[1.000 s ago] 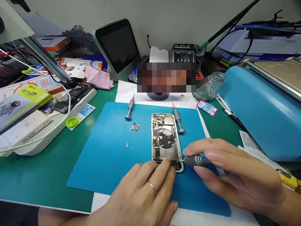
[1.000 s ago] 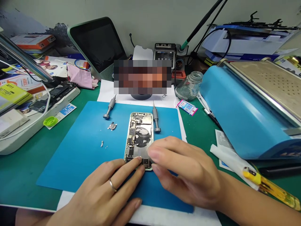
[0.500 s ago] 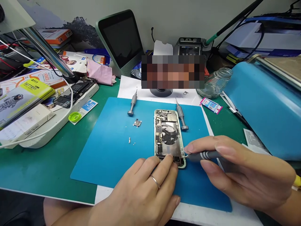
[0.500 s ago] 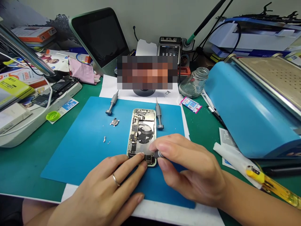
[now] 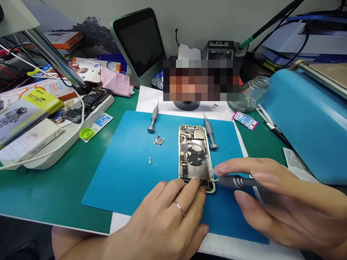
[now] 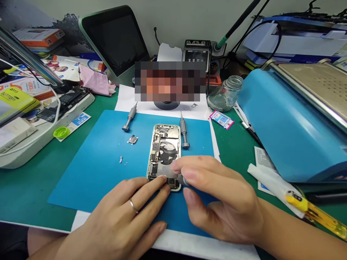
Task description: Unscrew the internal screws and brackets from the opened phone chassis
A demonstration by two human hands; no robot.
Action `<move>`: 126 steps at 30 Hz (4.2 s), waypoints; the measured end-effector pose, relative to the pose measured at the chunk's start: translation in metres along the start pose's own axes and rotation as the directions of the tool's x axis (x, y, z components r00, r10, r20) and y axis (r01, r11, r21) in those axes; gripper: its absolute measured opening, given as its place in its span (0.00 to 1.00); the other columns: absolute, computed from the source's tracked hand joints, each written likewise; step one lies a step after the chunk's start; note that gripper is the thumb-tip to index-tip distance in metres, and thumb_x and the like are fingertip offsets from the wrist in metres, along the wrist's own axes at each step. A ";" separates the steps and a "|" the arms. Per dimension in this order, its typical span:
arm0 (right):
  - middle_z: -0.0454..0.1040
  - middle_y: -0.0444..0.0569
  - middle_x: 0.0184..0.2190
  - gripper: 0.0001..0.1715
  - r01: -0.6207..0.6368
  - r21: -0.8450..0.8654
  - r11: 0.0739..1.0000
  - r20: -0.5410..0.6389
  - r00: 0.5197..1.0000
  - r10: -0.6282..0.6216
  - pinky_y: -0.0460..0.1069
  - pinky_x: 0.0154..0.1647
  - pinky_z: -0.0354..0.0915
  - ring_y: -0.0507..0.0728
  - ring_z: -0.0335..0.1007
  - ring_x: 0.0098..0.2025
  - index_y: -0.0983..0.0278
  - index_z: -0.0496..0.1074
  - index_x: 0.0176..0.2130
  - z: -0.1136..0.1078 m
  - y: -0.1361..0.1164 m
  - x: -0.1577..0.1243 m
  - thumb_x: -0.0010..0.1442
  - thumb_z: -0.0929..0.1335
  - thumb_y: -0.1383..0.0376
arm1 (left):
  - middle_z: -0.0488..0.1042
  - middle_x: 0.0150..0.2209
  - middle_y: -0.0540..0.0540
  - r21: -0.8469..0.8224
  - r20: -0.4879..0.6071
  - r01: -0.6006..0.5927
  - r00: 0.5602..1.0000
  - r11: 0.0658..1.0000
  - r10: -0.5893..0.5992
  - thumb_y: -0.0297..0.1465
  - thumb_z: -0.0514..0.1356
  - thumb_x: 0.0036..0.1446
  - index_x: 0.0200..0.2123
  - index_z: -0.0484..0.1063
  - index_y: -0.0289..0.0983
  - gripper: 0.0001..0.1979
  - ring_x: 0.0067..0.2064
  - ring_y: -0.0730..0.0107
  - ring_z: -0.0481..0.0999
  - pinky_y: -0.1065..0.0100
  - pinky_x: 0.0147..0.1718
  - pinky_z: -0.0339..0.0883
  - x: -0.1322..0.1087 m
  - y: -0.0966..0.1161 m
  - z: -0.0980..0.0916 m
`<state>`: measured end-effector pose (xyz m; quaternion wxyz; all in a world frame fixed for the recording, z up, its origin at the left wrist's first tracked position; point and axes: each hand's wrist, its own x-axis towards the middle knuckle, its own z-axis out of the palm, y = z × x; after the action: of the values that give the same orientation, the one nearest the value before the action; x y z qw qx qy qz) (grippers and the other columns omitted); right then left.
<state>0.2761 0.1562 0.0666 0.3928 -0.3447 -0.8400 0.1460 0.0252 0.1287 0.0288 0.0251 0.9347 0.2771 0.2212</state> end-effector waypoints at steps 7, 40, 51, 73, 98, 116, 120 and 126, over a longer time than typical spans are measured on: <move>0.82 0.52 0.46 0.47 0.095 -0.002 0.995 -0.039 0.995 -0.095 0.51 0.44 0.84 0.58 0.83 0.47 0.59 0.62 0.69 0.009 0.007 -0.007 0.56 0.67 0.84 | 0.80 0.56 0.39 0.036 -0.102 0.010 0.995 0.999 -0.006 0.34 0.54 0.73 0.57 0.75 0.28 0.19 0.47 0.55 0.79 0.59 0.38 0.79 0.004 0.000 0.008; 0.83 0.49 0.47 0.49 0.015 0.161 0.987 -0.070 0.998 -0.004 0.52 0.51 0.82 0.58 0.82 0.50 0.55 0.67 0.67 0.010 0.008 -0.003 0.53 0.67 0.86 | 0.79 0.57 0.39 0.033 -0.097 0.009 0.995 0.999 -0.005 0.35 0.55 0.73 0.58 0.75 0.28 0.20 0.46 0.55 0.79 0.59 0.38 0.79 0.002 -0.001 0.006; 0.83 0.47 0.45 0.47 -0.005 0.166 0.986 -0.077 0.997 0.018 0.45 0.49 0.81 0.54 0.84 0.44 0.54 0.67 0.67 0.015 0.010 -0.001 0.56 0.70 0.84 | 0.77 0.60 0.37 0.036 -0.036 -0.010 0.999 0.999 0.011 0.35 0.56 0.72 0.61 0.72 0.26 0.22 0.50 0.52 0.79 0.57 0.40 0.80 -0.001 0.000 0.005; 0.85 0.46 0.45 0.49 -0.001 0.147 0.989 -0.071 0.997 0.012 0.46 0.40 0.84 0.56 0.85 0.44 0.50 0.65 0.68 0.013 0.008 -0.001 0.56 0.71 0.83 | 0.72 0.65 0.37 -0.004 0.067 0.002 0.998 1.000 -0.002 0.33 0.55 0.73 0.65 0.68 0.27 0.23 0.56 0.50 0.77 0.55 0.45 0.79 -0.003 0.001 0.000; 0.86 0.48 0.47 0.56 0.060 0.091 0.994 0.027 0.998 -0.062 0.48 0.37 0.84 0.58 0.86 0.45 0.50 0.58 0.73 0.007 0.010 -0.004 0.55 0.70 0.83 | 0.71 0.65 0.35 -0.008 0.108 0.005 0.994 1.000 -0.004 0.35 0.56 0.73 0.65 0.67 0.26 0.24 0.58 0.48 0.75 0.53 0.47 0.78 -0.001 0.001 -0.002; 0.85 0.45 0.42 0.52 -0.019 0.139 0.990 -0.043 0.999 0.026 0.45 0.28 0.82 0.57 0.86 0.38 0.46 0.64 0.70 0.012 0.008 0.005 0.56 0.71 0.83 | 0.71 0.65 0.36 0.003 0.128 0.019 0.992 1.000 -0.019 0.35 0.54 0.74 0.66 0.67 0.26 0.24 0.57 0.48 0.76 0.52 0.47 0.78 0.001 0.002 -0.006; 0.86 0.45 0.41 0.53 -0.003 0.135 0.991 -0.044 0.999 0.009 0.45 0.27 0.81 0.57 0.86 0.36 0.46 0.63 0.70 0.010 0.008 0.003 0.56 0.70 0.83 | 0.71 0.66 0.37 0.000 0.129 0.021 0.991 1.000 -0.021 0.35 0.54 0.74 0.66 0.67 0.26 0.24 0.58 0.49 0.75 0.53 0.47 0.78 0.001 0.002 -0.006; 0.84 0.45 0.43 0.53 -0.012 0.163 0.987 -0.019 1.000 0.016 0.47 0.34 0.84 0.56 0.85 0.40 0.46 0.62 0.71 0.013 0.009 0.004 0.57 0.69 0.84 | 0.70 0.67 0.36 -0.008 0.149 0.023 0.989 1.000 -0.021 0.36 0.53 0.75 0.67 0.66 0.26 0.25 0.58 0.48 0.75 0.52 0.49 0.77 0.000 0.003 -0.006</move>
<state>0.2685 0.1654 0.0561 0.4269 -0.3187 -0.8189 0.2136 0.0238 0.1251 0.0350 0.0529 0.9454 0.2837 0.1516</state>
